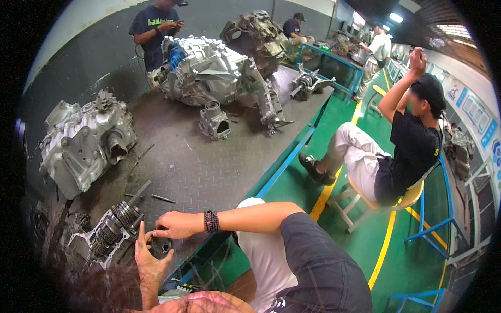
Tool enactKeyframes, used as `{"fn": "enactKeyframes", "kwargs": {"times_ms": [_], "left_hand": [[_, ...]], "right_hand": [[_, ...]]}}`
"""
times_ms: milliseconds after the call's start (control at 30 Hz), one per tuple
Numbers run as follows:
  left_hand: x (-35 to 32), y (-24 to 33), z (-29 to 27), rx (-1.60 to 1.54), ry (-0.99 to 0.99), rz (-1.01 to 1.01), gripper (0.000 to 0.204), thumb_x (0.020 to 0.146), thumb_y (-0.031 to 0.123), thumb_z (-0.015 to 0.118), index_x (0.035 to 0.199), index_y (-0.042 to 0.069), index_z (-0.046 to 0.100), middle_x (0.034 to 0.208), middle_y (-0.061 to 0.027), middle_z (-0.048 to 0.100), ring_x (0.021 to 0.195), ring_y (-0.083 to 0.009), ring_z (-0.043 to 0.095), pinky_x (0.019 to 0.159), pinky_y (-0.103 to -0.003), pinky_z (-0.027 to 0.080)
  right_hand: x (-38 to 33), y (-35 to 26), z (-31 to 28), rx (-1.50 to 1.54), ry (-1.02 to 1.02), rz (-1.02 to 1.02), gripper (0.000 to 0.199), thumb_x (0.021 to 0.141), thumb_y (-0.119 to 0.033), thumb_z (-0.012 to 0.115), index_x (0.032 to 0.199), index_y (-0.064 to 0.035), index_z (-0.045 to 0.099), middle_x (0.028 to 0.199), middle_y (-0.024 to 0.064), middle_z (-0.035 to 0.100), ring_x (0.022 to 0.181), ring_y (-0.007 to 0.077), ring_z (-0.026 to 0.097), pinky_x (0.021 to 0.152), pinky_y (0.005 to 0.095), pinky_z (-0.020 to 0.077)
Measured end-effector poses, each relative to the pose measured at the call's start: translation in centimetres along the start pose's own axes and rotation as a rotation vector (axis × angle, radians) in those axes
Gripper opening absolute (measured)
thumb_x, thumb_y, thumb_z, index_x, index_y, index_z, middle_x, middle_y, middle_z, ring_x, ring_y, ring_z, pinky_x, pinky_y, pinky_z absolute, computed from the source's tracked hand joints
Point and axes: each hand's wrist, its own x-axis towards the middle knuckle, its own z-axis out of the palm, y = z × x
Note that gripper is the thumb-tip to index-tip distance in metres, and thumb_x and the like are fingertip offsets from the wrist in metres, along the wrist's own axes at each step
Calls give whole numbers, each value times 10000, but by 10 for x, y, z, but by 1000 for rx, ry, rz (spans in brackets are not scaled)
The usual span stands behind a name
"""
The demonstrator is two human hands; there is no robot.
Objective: The person assembles internal gear components onto a shaft within a transmission housing, using their hands and a small socket tool to seat parts.
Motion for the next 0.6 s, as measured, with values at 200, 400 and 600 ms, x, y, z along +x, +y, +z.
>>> {"fn": "enactKeyframes", "kwargs": {"times_ms": [200, 400, 600], "left_hand": [[0, 2, 0, 146, 151, 92, 1121, 638, 136, 909, 1612, 80, 355, 1254, -107, 679, 1200, -369, 591, 1051, -487, 480], [2, -5, 9, -10, 169, -3, 1131, 637, 123, 942, 1605, 66, 359, 1248, -158, 666, 1240, -370, 592, 1053, -468, 497], [-1, -23, 0, -275, -2, -220, 852, 726, 60, 904, 1482, 18, 514, 1183, -174, 705, 1023, -264, 715, 902, -378, 578]], "right_hand": [[2, -14, -11, 221, -27, 10, 396, 1033, -304, 631, 1190, 58, 662, 1055, 270, 732, 1002, 435, 701, 856, 481, 556], [3, -11, -13, 216, 24, -194, 372, 1023, -211, 639, 1308, 28, 617, 1135, 243, 726, 1044, 425, 690, 904, 473, 541], [-3, -12, -5, 112, -1, -305, 331, 983, -133, 674, 1269, 28, 635, 1175, 230, 700, 1115, 437, 655, 951, 490, 528]]}}
